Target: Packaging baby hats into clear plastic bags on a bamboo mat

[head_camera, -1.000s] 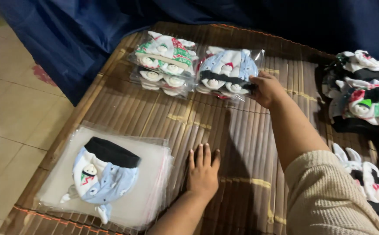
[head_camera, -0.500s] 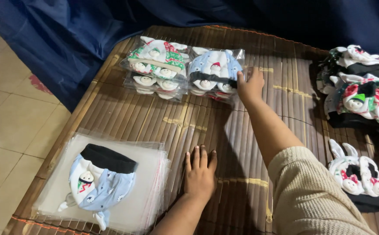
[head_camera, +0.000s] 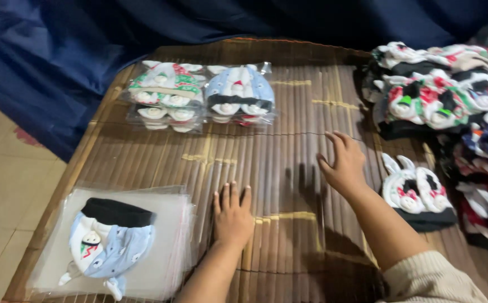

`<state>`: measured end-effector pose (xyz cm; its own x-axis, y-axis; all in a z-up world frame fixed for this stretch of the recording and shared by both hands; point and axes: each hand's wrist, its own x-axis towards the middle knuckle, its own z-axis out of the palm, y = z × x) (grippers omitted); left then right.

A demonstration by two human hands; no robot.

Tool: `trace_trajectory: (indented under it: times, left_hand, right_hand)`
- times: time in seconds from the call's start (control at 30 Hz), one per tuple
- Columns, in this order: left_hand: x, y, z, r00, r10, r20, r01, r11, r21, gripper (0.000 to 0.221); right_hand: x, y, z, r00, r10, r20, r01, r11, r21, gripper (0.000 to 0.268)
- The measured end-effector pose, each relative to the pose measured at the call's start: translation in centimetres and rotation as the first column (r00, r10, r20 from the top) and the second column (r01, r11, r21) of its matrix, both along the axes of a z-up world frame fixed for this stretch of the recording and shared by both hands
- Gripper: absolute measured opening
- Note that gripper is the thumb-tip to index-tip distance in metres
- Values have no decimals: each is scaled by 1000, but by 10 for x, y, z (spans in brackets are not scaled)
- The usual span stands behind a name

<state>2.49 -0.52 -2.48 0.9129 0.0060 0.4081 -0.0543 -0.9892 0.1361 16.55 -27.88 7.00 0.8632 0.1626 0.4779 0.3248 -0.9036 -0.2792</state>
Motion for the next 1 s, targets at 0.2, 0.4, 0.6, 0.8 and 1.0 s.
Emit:
trace_trajectory:
  times: [0.2, 0.4, 0.6, 0.8, 1.0]
  left_hand:
    - [1, 2, -3, 999, 20, -31, -18, 998, 63, 60]
    - [-3, 0, 10, 990, 47, -132, -39, 997, 63, 59]
    - [-2, 0, 5, 996, 62, -64, -56, 995, 81, 58]
    - [-2, 1, 2, 996, 69, -56, -64, 994, 88, 56]
    - [-3, 0, 9, 995, 57, -77, -53, 997, 51, 55]
  right_hand:
    - [-58, -128, -20, 864, -291, -410, 204, 948, -243, 94]
    - [-79, -215, -59, 728, -406, -553, 188, 893, -408, 105]
    - [-74, -216, -39, 641, -357, -679, 40, 899, -435, 113]
    - [-68, -214, -39, 632, -403, -662, -41, 835, -548, 125]
    - [-66, -210, -51, 693, -455, -559, 69, 814, -576, 88]
